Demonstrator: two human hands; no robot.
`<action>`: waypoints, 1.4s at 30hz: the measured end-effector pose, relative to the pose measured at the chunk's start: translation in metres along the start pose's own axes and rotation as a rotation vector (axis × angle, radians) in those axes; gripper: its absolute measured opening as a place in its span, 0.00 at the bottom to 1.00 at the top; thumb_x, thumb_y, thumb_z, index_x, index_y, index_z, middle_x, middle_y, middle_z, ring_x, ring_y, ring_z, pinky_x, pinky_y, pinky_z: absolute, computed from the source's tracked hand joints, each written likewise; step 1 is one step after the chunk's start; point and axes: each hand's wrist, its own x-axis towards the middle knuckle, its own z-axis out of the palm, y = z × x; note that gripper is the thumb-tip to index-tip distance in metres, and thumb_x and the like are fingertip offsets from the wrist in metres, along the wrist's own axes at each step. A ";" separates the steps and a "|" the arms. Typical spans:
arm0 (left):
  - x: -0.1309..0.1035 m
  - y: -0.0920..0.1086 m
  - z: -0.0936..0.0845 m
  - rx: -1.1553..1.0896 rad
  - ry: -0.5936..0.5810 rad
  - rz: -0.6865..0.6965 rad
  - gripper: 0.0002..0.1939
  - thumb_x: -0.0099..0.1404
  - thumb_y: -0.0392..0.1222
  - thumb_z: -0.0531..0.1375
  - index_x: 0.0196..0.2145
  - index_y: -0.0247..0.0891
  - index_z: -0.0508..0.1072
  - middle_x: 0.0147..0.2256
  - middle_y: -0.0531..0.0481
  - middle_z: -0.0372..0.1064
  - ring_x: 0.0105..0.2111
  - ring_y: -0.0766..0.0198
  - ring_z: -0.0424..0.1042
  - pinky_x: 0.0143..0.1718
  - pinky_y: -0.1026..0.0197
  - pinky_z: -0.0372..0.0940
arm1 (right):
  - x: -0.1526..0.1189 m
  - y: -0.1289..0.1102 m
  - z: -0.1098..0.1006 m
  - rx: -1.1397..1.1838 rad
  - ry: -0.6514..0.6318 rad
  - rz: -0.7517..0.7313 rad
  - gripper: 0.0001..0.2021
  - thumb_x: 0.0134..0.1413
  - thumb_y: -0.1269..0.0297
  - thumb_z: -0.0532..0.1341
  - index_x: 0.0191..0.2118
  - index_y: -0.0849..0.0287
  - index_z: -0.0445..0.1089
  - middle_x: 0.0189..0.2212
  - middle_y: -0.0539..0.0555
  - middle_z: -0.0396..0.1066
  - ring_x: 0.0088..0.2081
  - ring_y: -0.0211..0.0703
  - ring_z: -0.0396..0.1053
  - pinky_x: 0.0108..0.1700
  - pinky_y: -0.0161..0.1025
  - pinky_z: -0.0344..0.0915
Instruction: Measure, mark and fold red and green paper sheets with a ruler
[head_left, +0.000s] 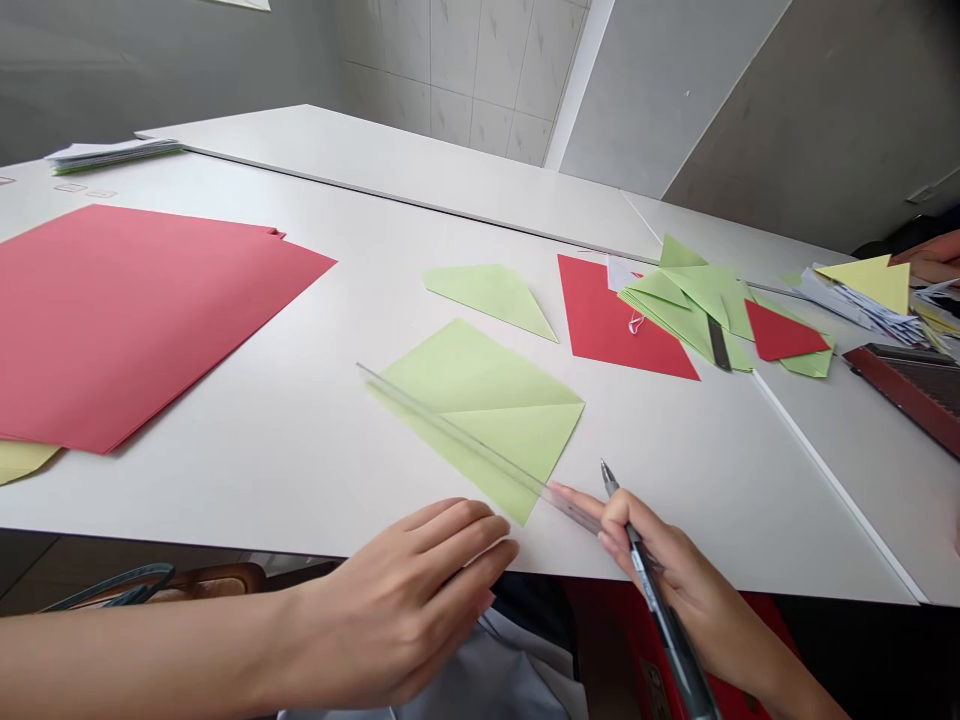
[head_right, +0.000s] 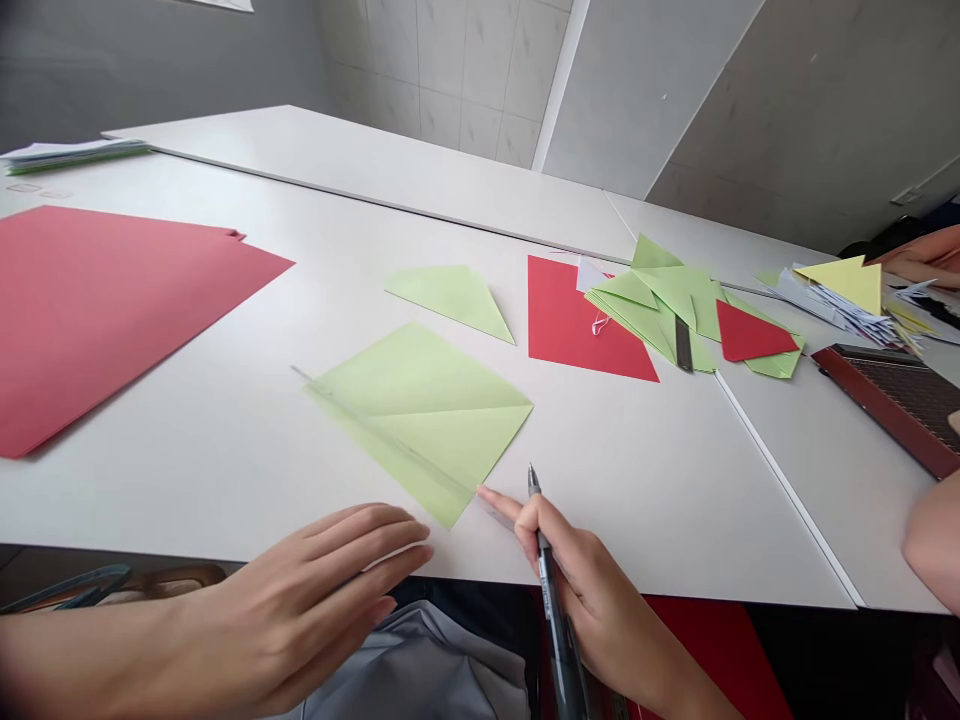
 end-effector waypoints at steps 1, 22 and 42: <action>0.005 0.001 0.003 0.033 -0.012 -0.010 0.16 0.69 0.31 0.51 0.53 0.26 0.68 0.48 0.39 0.73 0.50 0.55 0.71 0.50 0.56 0.68 | 0.001 -0.001 -0.001 0.046 0.050 -0.013 0.09 0.70 0.65 0.50 0.34 0.52 0.54 0.61 0.57 0.67 0.68 0.51 0.51 0.65 0.51 0.59; 0.011 -0.123 -0.052 0.013 -0.414 -0.245 0.30 0.62 0.23 0.41 0.38 0.47 0.78 0.58 0.62 0.68 0.64 0.64 0.59 0.67 0.48 0.54 | 0.037 0.037 -0.069 -0.145 0.364 -0.401 0.13 0.66 0.68 0.55 0.29 0.53 0.54 0.56 0.55 0.73 0.63 0.55 0.63 0.56 0.53 0.70; -0.034 -0.121 -0.035 0.235 0.013 -0.705 0.25 0.75 0.51 0.37 0.58 0.38 0.63 0.55 0.43 0.69 0.53 0.55 0.71 0.52 0.51 0.68 | 0.006 0.036 -0.028 -0.689 0.332 -0.718 0.13 0.57 0.81 0.52 0.28 0.55 0.58 0.58 0.53 0.71 0.60 0.56 0.67 0.48 0.47 0.77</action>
